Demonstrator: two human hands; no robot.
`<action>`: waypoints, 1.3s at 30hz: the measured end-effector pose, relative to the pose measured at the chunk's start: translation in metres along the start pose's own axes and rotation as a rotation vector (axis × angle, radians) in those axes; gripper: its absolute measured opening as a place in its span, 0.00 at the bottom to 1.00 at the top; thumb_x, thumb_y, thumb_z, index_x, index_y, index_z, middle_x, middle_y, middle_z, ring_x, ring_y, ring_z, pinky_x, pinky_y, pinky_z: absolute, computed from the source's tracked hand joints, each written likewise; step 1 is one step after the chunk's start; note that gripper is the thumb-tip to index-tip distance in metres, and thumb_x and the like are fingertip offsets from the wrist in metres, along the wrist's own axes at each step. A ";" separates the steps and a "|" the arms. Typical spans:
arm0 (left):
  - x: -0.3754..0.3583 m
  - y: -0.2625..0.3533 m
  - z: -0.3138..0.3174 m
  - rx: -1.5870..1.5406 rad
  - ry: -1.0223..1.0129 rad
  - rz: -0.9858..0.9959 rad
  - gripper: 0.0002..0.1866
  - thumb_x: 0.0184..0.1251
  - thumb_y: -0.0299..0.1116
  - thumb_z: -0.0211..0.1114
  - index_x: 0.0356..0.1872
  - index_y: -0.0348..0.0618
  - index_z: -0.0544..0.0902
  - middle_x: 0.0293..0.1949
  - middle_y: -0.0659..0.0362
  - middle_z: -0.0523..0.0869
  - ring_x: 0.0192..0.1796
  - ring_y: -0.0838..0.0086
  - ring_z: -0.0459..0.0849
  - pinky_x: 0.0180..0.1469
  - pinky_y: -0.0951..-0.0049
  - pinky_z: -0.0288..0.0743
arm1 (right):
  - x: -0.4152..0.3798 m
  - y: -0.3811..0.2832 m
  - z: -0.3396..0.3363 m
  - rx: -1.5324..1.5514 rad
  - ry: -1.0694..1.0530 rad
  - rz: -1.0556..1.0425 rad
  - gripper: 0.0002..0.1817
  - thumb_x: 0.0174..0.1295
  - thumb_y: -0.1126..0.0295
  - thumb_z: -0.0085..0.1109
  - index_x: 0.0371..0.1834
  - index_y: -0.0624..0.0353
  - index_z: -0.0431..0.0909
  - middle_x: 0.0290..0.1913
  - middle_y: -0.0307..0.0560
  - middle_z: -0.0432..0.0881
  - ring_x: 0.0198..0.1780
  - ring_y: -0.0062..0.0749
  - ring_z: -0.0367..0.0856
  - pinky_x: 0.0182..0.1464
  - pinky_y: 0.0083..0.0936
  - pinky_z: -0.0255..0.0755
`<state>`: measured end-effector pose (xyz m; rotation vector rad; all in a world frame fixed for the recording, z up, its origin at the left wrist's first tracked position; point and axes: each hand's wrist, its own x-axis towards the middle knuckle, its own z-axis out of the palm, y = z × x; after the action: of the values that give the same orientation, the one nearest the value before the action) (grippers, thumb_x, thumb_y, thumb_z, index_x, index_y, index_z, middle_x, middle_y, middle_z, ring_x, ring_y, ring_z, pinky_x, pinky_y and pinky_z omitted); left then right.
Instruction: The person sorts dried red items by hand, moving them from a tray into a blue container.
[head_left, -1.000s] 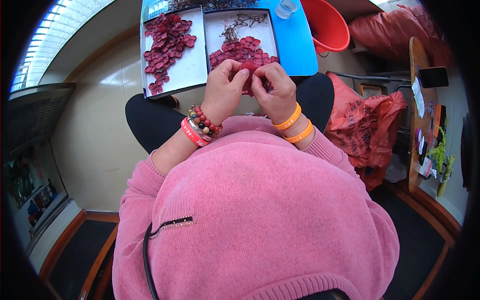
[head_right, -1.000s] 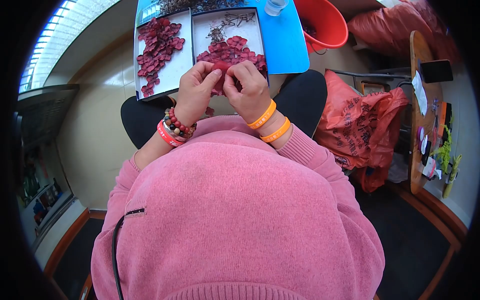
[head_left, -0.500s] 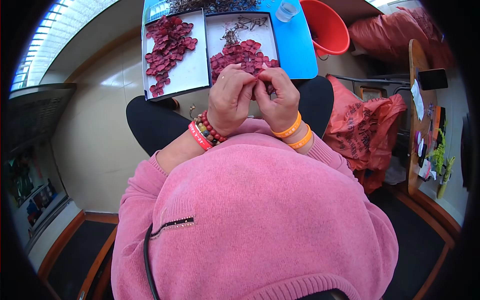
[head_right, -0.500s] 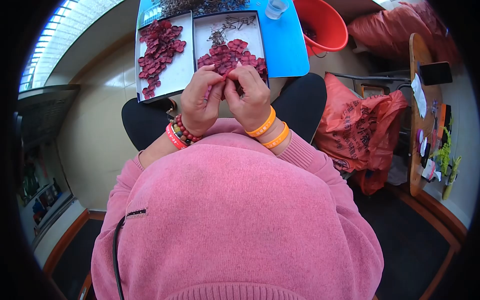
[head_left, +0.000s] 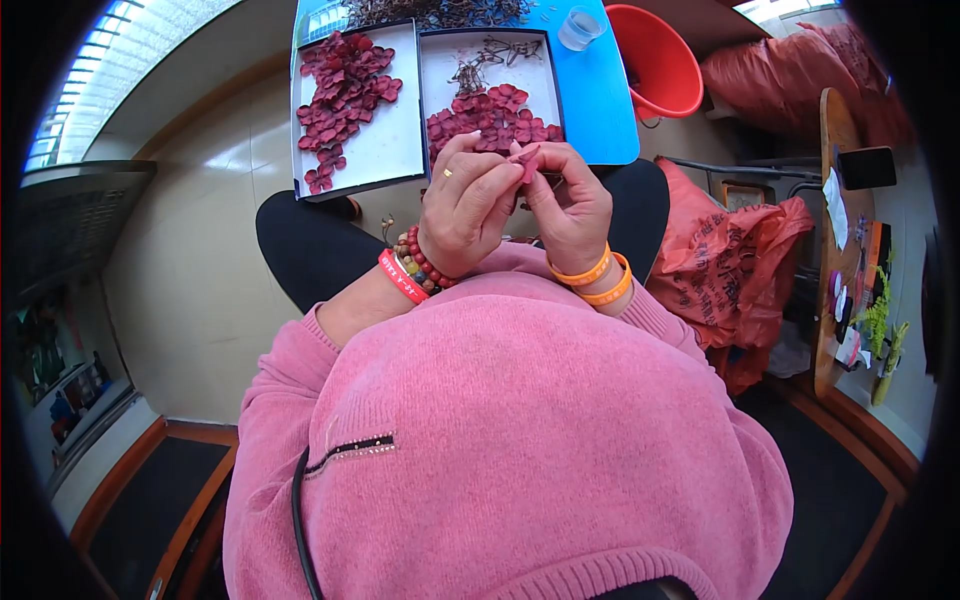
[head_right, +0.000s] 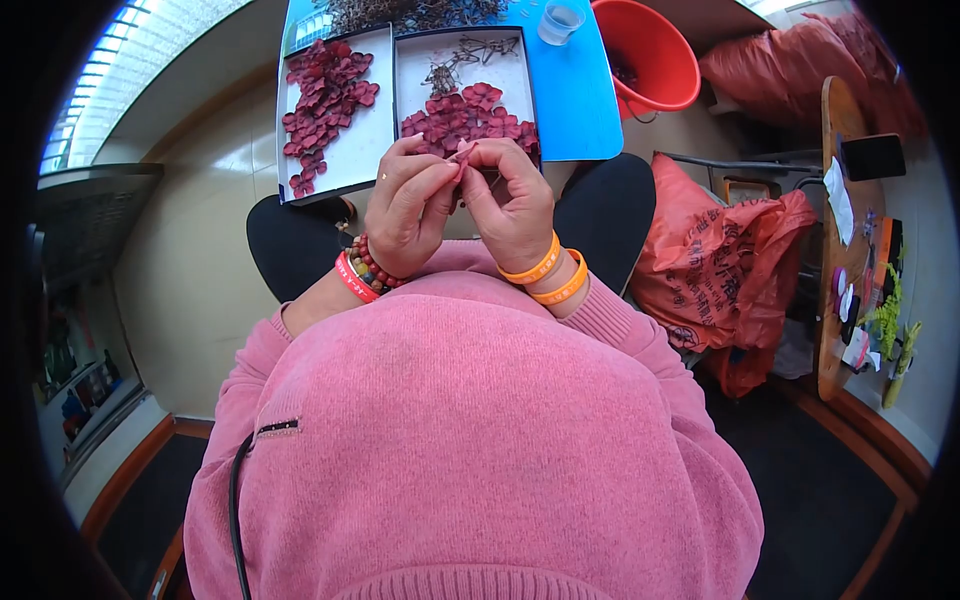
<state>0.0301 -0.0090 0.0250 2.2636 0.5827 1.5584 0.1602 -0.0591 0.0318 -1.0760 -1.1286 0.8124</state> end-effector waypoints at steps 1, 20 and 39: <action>0.001 0.000 -0.001 0.014 -0.005 0.002 0.12 0.54 0.20 0.66 0.40 0.38 0.79 0.34 0.56 0.82 0.36 0.65 0.81 0.51 0.56 0.73 | 0.000 0.000 -0.001 0.016 -0.005 0.009 0.05 0.61 0.83 0.53 0.40 0.67 0.74 0.42 0.44 0.75 0.33 0.19 0.77 0.34 0.15 0.74; -0.010 -0.001 0.000 -0.571 -0.066 -0.792 0.12 0.64 0.23 0.58 0.48 0.35 0.75 0.39 0.57 0.81 0.40 0.78 0.81 0.42 0.78 0.76 | 0.003 0.011 -0.005 0.027 0.029 0.376 0.04 0.62 0.74 0.59 0.38 0.61 0.78 0.30 0.35 0.78 0.29 0.15 0.75 0.31 0.12 0.71; -0.021 -0.020 -0.010 -1.138 -0.102 -1.443 0.09 0.68 0.26 0.53 0.47 0.39 0.75 0.36 0.58 0.83 0.33 0.74 0.82 0.37 0.69 0.81 | 0.004 -0.001 -0.023 -0.427 -0.215 -0.018 0.13 0.54 0.77 0.59 0.44 0.62 0.75 0.35 0.44 0.78 0.38 0.30 0.79 0.40 0.21 0.73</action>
<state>0.0116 -0.0014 0.0018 0.6259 0.7248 0.6209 0.1837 -0.0614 0.0322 -1.3483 -1.5373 0.6999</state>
